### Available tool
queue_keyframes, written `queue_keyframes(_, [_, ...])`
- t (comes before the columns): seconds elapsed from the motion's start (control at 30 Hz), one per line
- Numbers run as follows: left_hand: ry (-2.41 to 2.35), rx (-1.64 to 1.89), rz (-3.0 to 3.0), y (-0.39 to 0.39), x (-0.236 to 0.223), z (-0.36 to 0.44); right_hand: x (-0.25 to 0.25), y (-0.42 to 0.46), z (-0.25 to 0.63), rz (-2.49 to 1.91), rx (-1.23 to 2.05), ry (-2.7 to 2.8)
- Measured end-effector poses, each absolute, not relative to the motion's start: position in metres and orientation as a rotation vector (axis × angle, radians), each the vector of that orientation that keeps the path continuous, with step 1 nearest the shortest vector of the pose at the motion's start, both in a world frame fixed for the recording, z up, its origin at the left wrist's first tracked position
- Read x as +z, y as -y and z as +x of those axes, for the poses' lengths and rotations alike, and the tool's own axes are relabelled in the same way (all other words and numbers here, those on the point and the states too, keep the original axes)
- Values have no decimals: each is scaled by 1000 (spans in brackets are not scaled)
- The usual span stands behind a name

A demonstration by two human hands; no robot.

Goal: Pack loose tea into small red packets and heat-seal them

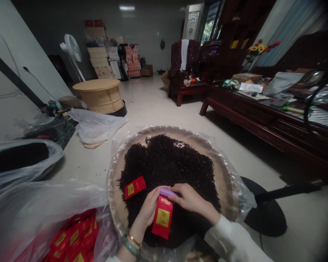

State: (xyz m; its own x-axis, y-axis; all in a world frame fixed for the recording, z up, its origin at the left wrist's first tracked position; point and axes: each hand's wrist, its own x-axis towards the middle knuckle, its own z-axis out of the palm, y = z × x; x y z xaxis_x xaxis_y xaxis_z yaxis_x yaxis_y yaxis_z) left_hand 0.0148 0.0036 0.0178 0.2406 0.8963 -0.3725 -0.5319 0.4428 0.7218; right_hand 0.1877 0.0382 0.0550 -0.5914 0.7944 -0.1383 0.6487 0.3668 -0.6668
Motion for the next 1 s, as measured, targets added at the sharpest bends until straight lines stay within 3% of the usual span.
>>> queue_keyframes(0.33, [-1017,931,491,0,6,16,43,-47,192,-1333,991,2231])
queue_keyframes(0.53, [-981,977,492,-2,17,14,12,-70,204,-1595,768,2090])
queue_keyframes(0.67, [-1004,1005,502,-2,16,16,10,-66,199,-1517,660,2036])
queue_keyframes(1.0, [-1089,1139,649,-1,6,20,25,-31,167,-1142,961,2062])
